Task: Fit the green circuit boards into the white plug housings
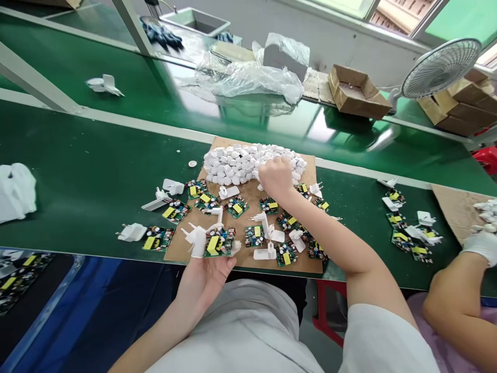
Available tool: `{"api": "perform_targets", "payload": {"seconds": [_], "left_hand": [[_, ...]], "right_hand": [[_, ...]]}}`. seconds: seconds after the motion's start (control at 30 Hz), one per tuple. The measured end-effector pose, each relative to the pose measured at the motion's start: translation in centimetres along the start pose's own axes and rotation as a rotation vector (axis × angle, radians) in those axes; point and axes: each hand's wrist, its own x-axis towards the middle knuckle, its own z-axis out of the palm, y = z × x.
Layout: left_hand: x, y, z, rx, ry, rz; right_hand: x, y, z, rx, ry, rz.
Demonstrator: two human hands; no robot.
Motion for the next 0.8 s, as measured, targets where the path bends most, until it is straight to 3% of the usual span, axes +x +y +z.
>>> {"api": "perform_targets", "payload": {"seconds": [0.23,0.57,0.63,0.7,0.77,0.8], "left_hand": [[-0.5,1.2,1.6,-0.044,0.080,0.072],[0.4,-0.4,-0.1,0.069,0.022,0.252],[0.4,-0.5,-0.3,0.127,0.024,0.253],[0.4,-0.6,-0.4,0.184,0.021,0.261],[0.2,-0.7,-0.3,0.218,-0.003,0.265],[0.1,-0.7,-0.3,0.229,-0.020,0.260]], "right_hand": [[-0.1,-0.1,1.9,-0.013,0.054,-0.026],[-1.4,1.9,3.6,0.078,0.149,-0.190],[-2.1,2.0,2.8,0.118,0.192,-0.163],[-3.6,1.5,0.6,0.283,0.275,-0.078],[-6.0,0.2,-2.6,0.629,0.314,0.005],[-7.4,-0.7,-4.3,0.833,0.226,-0.002]]}}
